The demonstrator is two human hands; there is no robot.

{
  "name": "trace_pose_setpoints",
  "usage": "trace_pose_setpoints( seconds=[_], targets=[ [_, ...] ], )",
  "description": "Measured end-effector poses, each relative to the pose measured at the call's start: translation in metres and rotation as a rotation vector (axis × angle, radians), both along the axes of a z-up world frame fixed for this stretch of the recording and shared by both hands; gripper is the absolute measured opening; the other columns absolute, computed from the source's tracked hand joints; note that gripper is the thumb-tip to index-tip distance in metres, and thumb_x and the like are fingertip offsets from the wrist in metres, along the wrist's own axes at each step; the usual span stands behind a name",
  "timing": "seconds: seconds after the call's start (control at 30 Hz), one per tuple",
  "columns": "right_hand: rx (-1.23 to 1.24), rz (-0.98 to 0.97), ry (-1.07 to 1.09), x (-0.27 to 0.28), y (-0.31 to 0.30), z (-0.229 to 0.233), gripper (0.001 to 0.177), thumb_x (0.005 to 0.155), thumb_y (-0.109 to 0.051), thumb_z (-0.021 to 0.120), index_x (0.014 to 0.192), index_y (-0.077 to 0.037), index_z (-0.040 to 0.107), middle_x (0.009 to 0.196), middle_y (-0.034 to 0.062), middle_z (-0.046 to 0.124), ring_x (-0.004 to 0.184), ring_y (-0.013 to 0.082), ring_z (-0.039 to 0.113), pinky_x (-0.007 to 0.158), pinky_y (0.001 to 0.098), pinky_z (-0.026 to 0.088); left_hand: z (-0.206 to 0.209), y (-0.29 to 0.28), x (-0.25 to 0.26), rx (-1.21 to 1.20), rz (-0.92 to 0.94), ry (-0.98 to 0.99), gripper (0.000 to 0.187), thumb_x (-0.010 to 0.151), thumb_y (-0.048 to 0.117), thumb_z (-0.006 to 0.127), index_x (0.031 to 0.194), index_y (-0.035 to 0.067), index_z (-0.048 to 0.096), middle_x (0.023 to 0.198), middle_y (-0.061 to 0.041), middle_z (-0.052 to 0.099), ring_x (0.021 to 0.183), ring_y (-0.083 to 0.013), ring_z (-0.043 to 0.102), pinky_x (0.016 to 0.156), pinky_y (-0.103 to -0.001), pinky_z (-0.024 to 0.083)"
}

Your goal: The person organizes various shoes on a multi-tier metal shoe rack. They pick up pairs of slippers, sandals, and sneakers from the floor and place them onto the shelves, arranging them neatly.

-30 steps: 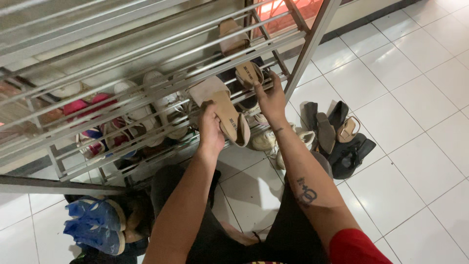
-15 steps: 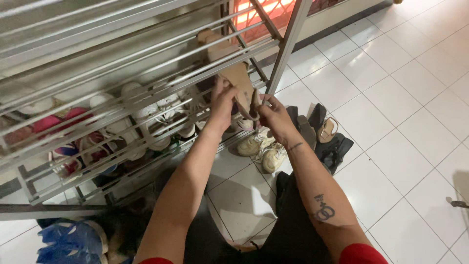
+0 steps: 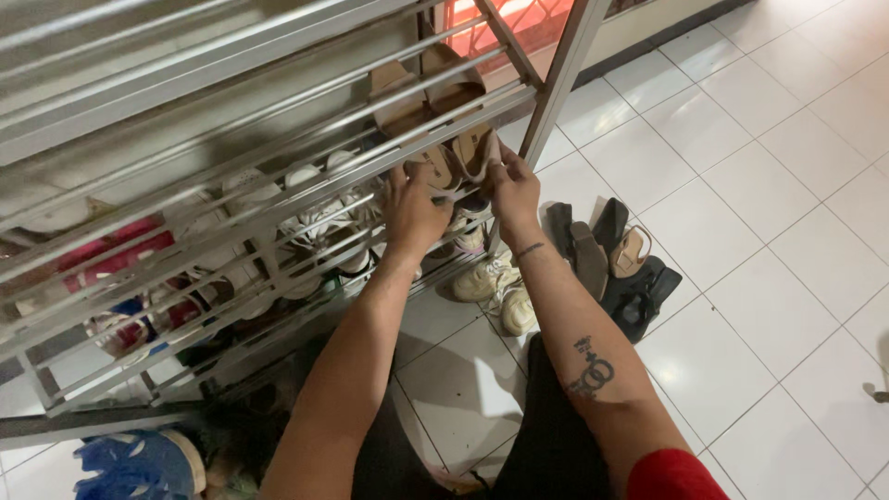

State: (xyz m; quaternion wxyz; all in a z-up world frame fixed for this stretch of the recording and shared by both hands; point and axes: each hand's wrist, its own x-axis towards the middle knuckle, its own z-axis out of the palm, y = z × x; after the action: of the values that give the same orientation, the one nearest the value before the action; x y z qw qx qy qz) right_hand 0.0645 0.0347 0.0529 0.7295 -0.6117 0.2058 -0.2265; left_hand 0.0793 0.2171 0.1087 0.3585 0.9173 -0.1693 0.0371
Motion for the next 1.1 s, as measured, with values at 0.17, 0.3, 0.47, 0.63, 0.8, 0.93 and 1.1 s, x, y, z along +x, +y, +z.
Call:
trace_pose_setpoints(
  seconds=[0.17,0.3,0.47,0.63,0.8,0.93,1.1],
  targets=[
    [-0.301,-0.049,-0.166,0.004,0.014,-0.004,0.052,0.105,-0.011,0.069,0.149,0.003,0.045,0.140,0.0133,0.060,0.122,0.0206,0.065,0.098,0.0334,0.056,-0.003,0.004,0.006,0.036,0.033,-0.165,0.064,0.077,0.028,0.088,0.132,0.011,0.059,0.142,-0.023,0.042,0.137,-0.0455,0.039,0.116,-0.066,0.025],
    [-0.182,0.092,-0.110,0.000,0.023,-0.006,0.061,0.100,-0.004,0.063,0.156,-0.002,0.039,0.144,0.0236,0.062,0.124,0.0265,0.066,0.100,0.0351,0.055,-0.015,0.004,0.012,-0.105,0.079,-0.119,0.063,0.081,0.025,0.084,0.136,0.009,0.057,0.142,-0.023,0.048,0.136,-0.0449,0.045,0.112,-0.059,0.037],
    [-0.136,0.355,-0.291,0.001,0.014,-0.008,0.064,0.098,0.005,0.057,0.158,-0.002,0.037,0.160,0.0163,0.045,0.146,0.0240,0.049,0.108,0.0347,0.049,-0.023,0.004,0.020,-0.275,0.076,-0.090,0.069,0.084,0.020,0.081,0.141,-0.001,0.049,0.137,-0.027,0.055,0.131,-0.0457,0.052,0.110,-0.053,0.041],
    [-0.225,0.356,-0.258,-0.009,0.008,-0.011,0.054,0.099,0.003,0.060,0.151,0.000,0.045,0.159,0.0115,0.044,0.143,0.0208,0.050,0.111,0.0320,0.047,-0.019,0.007,0.017,-0.274,0.053,-0.191,0.076,0.083,0.018,0.083,0.143,-0.006,0.043,0.137,-0.031,0.054,0.129,-0.0495,0.050,0.110,-0.053,0.038],
    [-0.464,0.272,-0.016,-0.046,0.001,0.013,0.031,0.099,-0.006,0.061,0.130,0.000,0.064,0.116,0.0121,0.074,0.102,0.0140,0.070,0.090,0.0291,0.056,-0.006,0.010,0.001,-0.192,0.049,-0.287,0.070,0.085,0.015,0.080,0.143,-0.002,0.043,0.139,-0.029,0.052,0.132,-0.0485,0.049,0.111,-0.056,0.036],
    [-0.629,0.236,0.126,-0.085,-0.020,0.036,0.027,0.098,-0.011,0.060,0.122,-0.001,0.068,0.098,0.0094,0.078,0.089,0.0118,0.074,0.080,0.0277,0.057,-0.007,-0.003,-0.026,-0.299,-0.022,-0.346,0.051,0.088,0.007,0.072,0.136,0.005,0.053,0.141,-0.021,0.054,0.136,-0.0415,0.050,0.115,-0.056,0.037],
    [-0.703,0.116,0.204,-0.137,-0.069,0.037,0.026,0.099,-0.014,0.062,0.120,0.000,0.069,0.101,0.0117,0.078,0.091,0.0185,0.075,0.081,0.0306,0.057,-0.013,-0.047,-0.061,-0.421,-0.211,-0.229,0.034,0.091,0.002,0.065,0.124,0.004,0.059,0.135,-0.021,0.053,0.134,-0.0385,0.050,0.112,-0.052,0.040]
  ],
)
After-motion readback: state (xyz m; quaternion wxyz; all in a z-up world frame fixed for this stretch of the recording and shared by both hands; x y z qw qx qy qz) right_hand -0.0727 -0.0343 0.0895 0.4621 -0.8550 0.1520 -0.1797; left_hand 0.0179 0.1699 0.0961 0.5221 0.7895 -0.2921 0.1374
